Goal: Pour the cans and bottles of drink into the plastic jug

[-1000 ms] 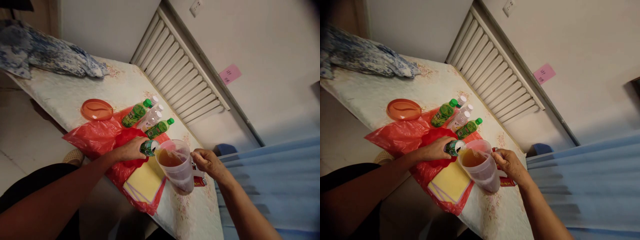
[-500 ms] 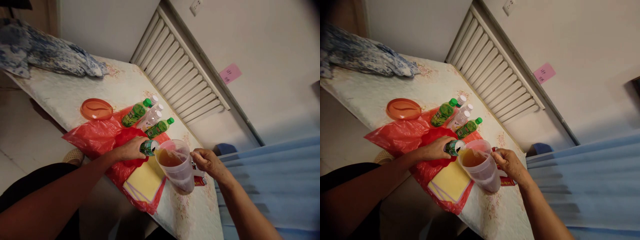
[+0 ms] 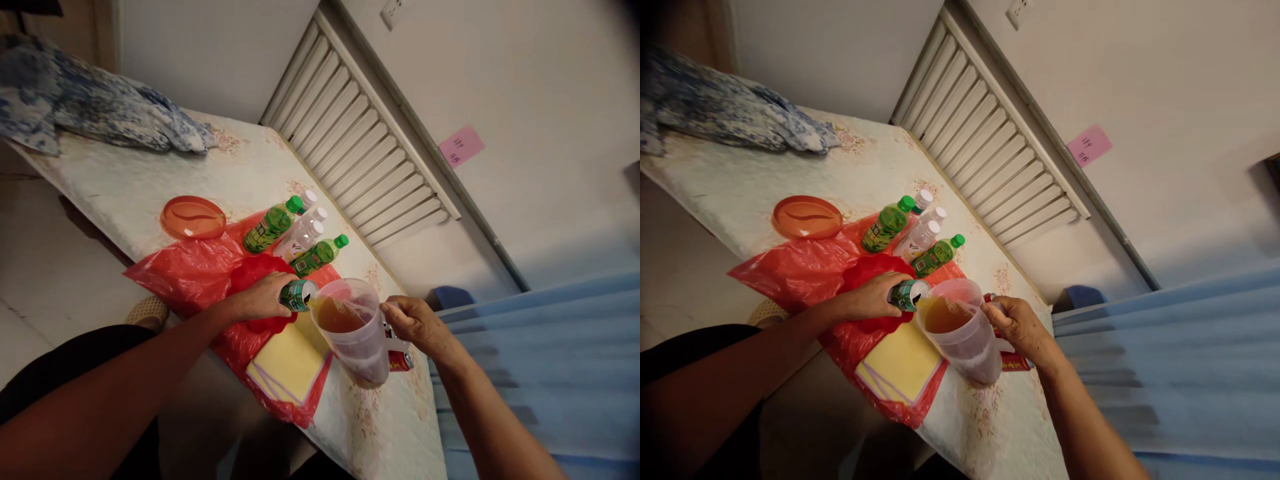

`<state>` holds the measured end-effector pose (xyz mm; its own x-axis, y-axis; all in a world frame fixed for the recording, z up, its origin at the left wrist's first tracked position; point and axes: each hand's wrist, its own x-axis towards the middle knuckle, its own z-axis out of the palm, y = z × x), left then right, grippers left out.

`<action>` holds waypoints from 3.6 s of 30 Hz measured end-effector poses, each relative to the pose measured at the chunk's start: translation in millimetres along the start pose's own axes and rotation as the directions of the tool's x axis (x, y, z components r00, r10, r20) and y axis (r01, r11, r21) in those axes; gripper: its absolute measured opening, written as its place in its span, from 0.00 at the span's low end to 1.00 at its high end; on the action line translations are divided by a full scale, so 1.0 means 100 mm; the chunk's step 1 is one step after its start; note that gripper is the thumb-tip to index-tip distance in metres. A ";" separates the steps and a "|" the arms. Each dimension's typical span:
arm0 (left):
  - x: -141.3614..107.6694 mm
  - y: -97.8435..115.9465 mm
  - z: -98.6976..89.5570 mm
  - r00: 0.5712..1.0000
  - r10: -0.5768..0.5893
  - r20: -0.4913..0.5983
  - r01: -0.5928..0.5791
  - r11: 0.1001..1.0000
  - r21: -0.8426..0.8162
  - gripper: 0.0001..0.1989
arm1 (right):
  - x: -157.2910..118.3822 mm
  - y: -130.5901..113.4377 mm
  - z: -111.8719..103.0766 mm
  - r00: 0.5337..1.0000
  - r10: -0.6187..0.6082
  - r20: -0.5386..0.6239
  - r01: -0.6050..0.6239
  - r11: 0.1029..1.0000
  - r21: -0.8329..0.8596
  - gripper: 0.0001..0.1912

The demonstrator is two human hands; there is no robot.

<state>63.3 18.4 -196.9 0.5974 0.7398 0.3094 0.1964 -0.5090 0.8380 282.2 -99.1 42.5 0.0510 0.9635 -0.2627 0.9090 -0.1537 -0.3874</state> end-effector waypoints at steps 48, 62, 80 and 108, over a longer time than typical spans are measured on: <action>0.00 0.10 -0.05 0.999 -0.006 0.045 0.005 1.000 0.008 0.23 | 0.02 0.04 0.02 1.000 -0.014 0.028 0.014 1.000 -0.011 0.27; -0.02 0.06 -0.02 0.999 -0.018 -0.034 0.015 0.995 -0.101 0.27 | 0.02 0.29 0.15 0.999 -0.005 -0.048 0.010 0.995 0.099 0.27; -0.02 0.22 -0.13 0.991 -0.044 -0.124 0.027 0.991 -0.133 0.26 | -0.02 0.54 0.33 0.963 0.076 -0.258 0.107 0.769 0.630 0.26; -0.01 0.08 -0.55 0.641 -0.251 -0.725 0.117 0.966 -0.231 0.33 | 0.82 -0.18 1.50 0.824 0.152 -0.545 0.487 0.300 0.820 0.22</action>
<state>20.9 37.9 -166.0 -0.2302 0.9213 0.3135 0.0799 -0.3032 0.9496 208.2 -49.8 -104.9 0.4056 0.8904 0.2064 -0.0415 0.2435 -0.9690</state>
